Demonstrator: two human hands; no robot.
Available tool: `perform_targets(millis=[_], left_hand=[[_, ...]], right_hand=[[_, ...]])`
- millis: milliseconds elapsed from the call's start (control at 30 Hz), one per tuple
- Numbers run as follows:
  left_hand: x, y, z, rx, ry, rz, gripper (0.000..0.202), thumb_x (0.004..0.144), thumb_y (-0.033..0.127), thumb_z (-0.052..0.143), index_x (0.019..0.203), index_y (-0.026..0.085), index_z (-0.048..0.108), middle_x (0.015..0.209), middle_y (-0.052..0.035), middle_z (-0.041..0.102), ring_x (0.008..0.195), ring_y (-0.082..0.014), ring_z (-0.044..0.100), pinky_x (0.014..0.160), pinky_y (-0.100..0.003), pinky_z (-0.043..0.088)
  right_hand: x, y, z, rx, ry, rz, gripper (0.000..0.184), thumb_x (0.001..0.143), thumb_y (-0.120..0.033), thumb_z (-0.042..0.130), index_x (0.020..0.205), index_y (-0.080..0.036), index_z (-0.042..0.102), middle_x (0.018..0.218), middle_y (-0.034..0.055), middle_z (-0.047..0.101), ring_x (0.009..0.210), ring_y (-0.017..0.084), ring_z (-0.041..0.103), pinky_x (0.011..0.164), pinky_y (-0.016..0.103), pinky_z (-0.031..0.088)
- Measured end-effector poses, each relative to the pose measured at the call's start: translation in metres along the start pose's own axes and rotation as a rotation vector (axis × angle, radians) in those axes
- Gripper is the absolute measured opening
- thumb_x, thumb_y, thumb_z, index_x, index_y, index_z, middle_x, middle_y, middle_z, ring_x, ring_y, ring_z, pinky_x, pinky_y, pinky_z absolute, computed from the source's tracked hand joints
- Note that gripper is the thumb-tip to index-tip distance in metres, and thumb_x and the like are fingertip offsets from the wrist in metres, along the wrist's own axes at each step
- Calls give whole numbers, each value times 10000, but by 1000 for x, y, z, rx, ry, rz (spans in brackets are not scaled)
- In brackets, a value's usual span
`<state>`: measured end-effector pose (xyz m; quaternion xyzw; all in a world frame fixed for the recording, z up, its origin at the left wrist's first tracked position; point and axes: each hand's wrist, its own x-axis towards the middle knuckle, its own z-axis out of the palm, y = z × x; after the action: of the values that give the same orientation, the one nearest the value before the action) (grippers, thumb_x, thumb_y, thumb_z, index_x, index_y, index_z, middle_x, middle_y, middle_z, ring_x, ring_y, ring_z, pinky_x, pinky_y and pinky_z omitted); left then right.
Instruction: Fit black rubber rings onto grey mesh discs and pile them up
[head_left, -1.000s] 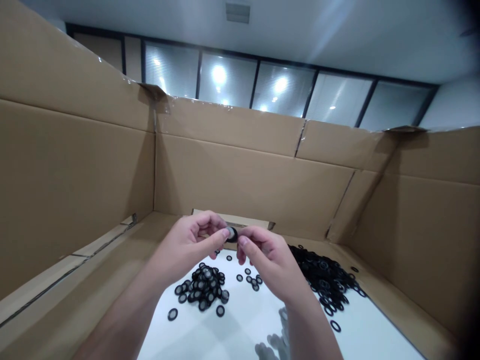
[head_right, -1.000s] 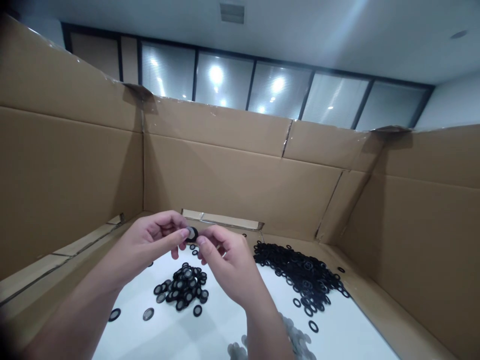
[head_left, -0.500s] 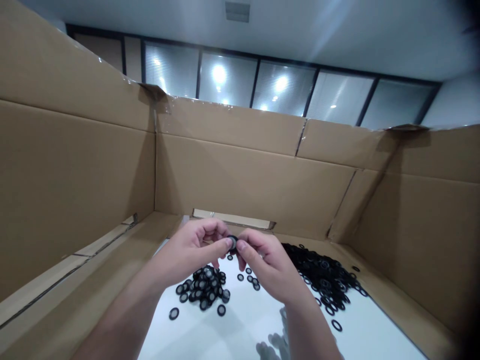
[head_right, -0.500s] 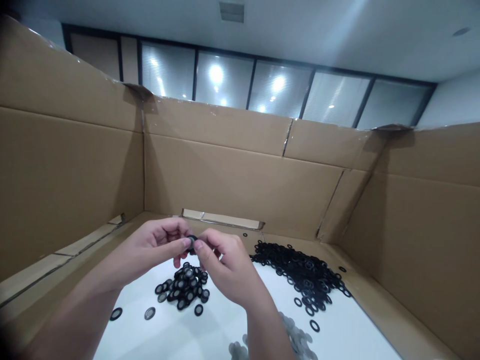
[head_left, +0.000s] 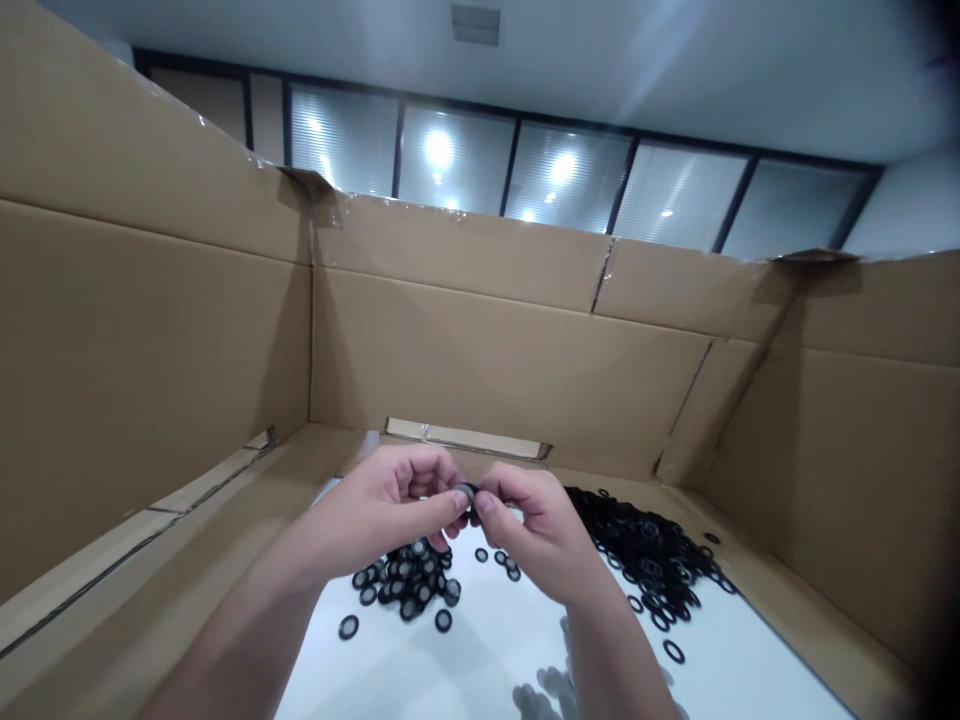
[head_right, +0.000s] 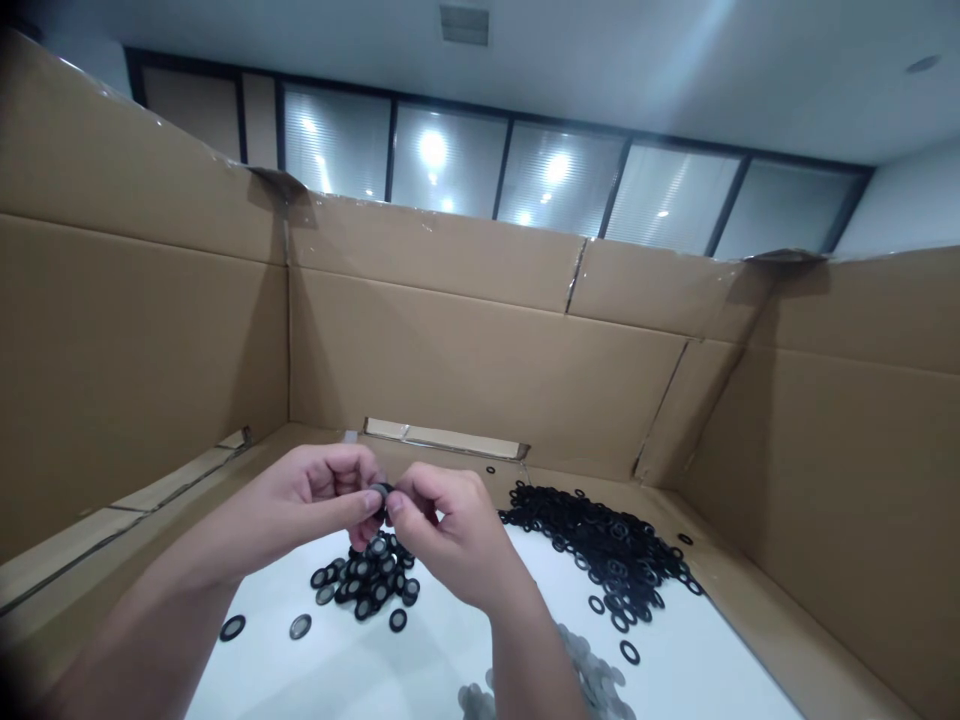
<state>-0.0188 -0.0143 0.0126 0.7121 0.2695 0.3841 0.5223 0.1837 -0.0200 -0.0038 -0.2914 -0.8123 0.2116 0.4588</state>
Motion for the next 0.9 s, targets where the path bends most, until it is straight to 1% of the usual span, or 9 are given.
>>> perform_targets(millis=[100,200,300,367,500,567,633,767,900], left_hand=[[-2,0,-1,-12,-35,-23,205,911,300,669,800,158,572,693,1,682,658,-109,630,619,-217,490],[-2,-1,-3,10,-41,-34,222,897,301,685,787,161,552,676,13,657,649,-105,618,599,-210,444],[-1,-3,-5,34,-41,-34,209,884,285,696,794,165,552,680,17,638,658,-108,595,589,-216,405],[0,-5,-7,61,-47,-38,219,885,309,697,796,166,557,686,14,631,661,-114,583,590,-228,397],[0,-6,-10,73,-58,-52,242,887,372,698,828,167,582,735,18,605,688,-128,602,635,-256,440],[-1,-5,-11,83,-63,-54,230,879,364,707,837,169,595,762,26,587,691,-124,605,650,-260,458],[-2,-3,-11,105,-43,-54,217,879,347,708,826,169,595,757,33,575,683,-115,597,639,-247,455],[-3,2,-8,114,12,-56,230,892,331,686,775,167,574,715,27,598,684,-117,604,610,-224,438],[-2,3,-4,103,27,-51,222,886,324,681,765,170,578,707,13,629,703,-135,616,642,-243,474]], right_hand=[[-1,4,-1,63,-31,-35,304,946,-243,536,654,-197,462,566,-46,497,514,94,432,492,223,318],[-2,6,-1,118,-77,-52,307,981,-296,525,694,-197,479,598,-33,535,538,100,472,514,223,348],[-2,5,-1,89,-143,-59,325,1006,-348,505,721,-192,510,614,-26,542,547,104,476,517,230,340],[-2,4,-1,33,-161,-65,343,1020,-360,485,725,-188,527,616,-26,531,545,104,466,518,236,327],[0,3,-2,-46,-144,-88,351,1035,-358,462,744,-185,557,627,-28,502,570,112,464,549,248,334],[0,3,-1,-73,-119,-99,358,1033,-356,471,728,-185,549,629,-30,485,580,114,458,558,251,333],[1,3,0,-87,-88,-100,372,1031,-356,477,703,-186,524,624,-33,468,578,112,443,555,250,327],[2,3,0,-77,-65,-87,378,1036,-358,468,700,-189,509,616,-37,459,568,109,427,544,248,319],[2,4,1,-83,-67,-85,381,1044,-368,441,713,-193,511,615,-34,469,559,113,428,540,254,317]])
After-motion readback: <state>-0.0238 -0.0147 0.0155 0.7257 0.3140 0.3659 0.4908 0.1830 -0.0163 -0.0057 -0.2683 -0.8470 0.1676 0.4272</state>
